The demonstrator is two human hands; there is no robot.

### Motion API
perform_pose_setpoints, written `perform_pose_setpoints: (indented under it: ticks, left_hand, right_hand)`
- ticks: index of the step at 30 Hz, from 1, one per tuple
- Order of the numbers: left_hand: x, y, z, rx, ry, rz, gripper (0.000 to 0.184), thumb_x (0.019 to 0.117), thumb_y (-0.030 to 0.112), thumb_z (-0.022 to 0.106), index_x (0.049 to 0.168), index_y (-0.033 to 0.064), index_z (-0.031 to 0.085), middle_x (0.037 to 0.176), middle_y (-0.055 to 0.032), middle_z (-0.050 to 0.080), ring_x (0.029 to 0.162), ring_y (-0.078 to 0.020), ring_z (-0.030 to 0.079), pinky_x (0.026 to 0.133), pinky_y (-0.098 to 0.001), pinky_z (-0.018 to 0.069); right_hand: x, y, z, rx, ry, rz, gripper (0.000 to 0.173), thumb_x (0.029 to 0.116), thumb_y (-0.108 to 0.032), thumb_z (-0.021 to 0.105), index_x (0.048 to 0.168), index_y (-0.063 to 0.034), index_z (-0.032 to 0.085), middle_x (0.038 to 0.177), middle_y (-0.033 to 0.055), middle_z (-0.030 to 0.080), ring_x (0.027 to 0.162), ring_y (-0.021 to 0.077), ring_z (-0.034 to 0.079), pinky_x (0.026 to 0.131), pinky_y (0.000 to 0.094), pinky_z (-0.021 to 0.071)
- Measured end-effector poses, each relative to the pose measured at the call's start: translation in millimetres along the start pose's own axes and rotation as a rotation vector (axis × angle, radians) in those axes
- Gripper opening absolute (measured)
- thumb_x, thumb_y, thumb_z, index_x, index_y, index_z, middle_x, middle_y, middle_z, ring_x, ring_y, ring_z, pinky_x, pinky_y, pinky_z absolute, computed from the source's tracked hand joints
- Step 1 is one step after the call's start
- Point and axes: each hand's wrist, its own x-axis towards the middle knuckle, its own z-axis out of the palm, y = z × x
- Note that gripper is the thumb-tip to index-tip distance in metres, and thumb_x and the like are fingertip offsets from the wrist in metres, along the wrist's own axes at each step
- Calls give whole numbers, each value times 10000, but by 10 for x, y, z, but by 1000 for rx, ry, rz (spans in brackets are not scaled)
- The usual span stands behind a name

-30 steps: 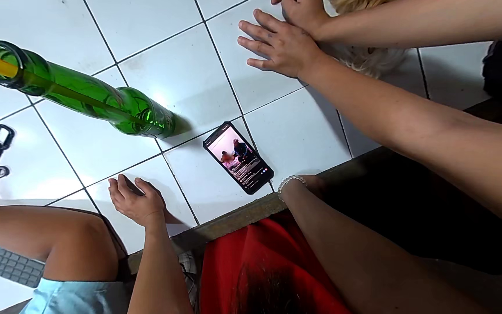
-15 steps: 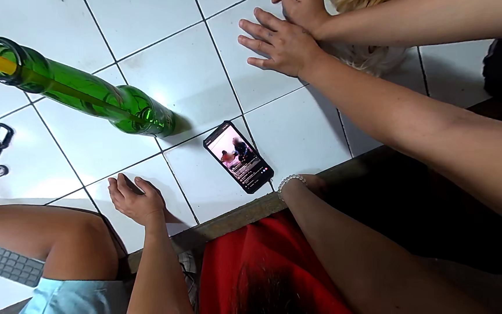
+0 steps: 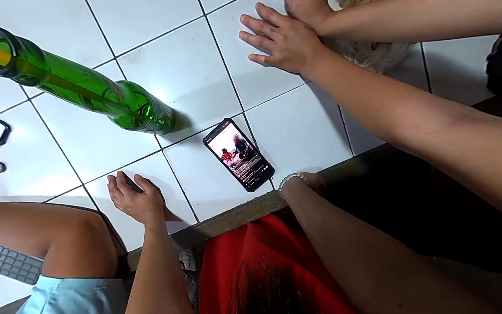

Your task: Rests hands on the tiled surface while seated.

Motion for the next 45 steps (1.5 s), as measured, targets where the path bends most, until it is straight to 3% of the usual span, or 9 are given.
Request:
perform_pose_setpoints:
  ticks: [17, 21, 40, 45]
  left_hand:
    - [-3, 10, -7, -5, -12, 8, 517, 1051, 299, 456, 1488, 25, 497, 1592, -219, 400, 1505, -377, 338, 1229, -495, 232]
    - [-2, 8, -2, -3, -5, 8, 509, 1051, 293, 455, 1479, 23, 508, 1589, -218, 405, 1503, -379, 340, 1229, -493, 232]
    - [-5, 14, -5, -1, 6, 12, 511, 1050, 291, 457, 1478, 16, 509, 1591, -225, 401, 1500, -387, 345, 1226, -496, 236]
    - [-4, 14, -17, 7, -7, 16, 510, 1053, 290, 455, 1481, 17, 505, 1585, -227, 407, 1498, -393, 345, 1224, -504, 242]
  right_hand:
    - [-5, -30, -33, 155, 4, 72, 549, 1045, 7, 351, 1585, -86, 331, 1721, 102, 103, 1577, 346, 124, 1246, 470, 252]
    - [-7, -15, 0, 139, 32, 50, 521, 1066, -33, 332, 1584, -86, 336, 1716, 117, 126, 1571, 366, 138, 1241, 484, 259]
    - [7, -5, -9, 52, -9, 28, 560, 1031, 43, 346, 1575, -89, 351, 1718, 118, 108, 1573, 377, 115, 1243, 493, 254]
    - [-2, -1, 18, 43, 28, 12, 516, 1065, 0, 314, 1574, -75, 354, 1711, 136, 140, 1566, 394, 137, 1242, 510, 251]
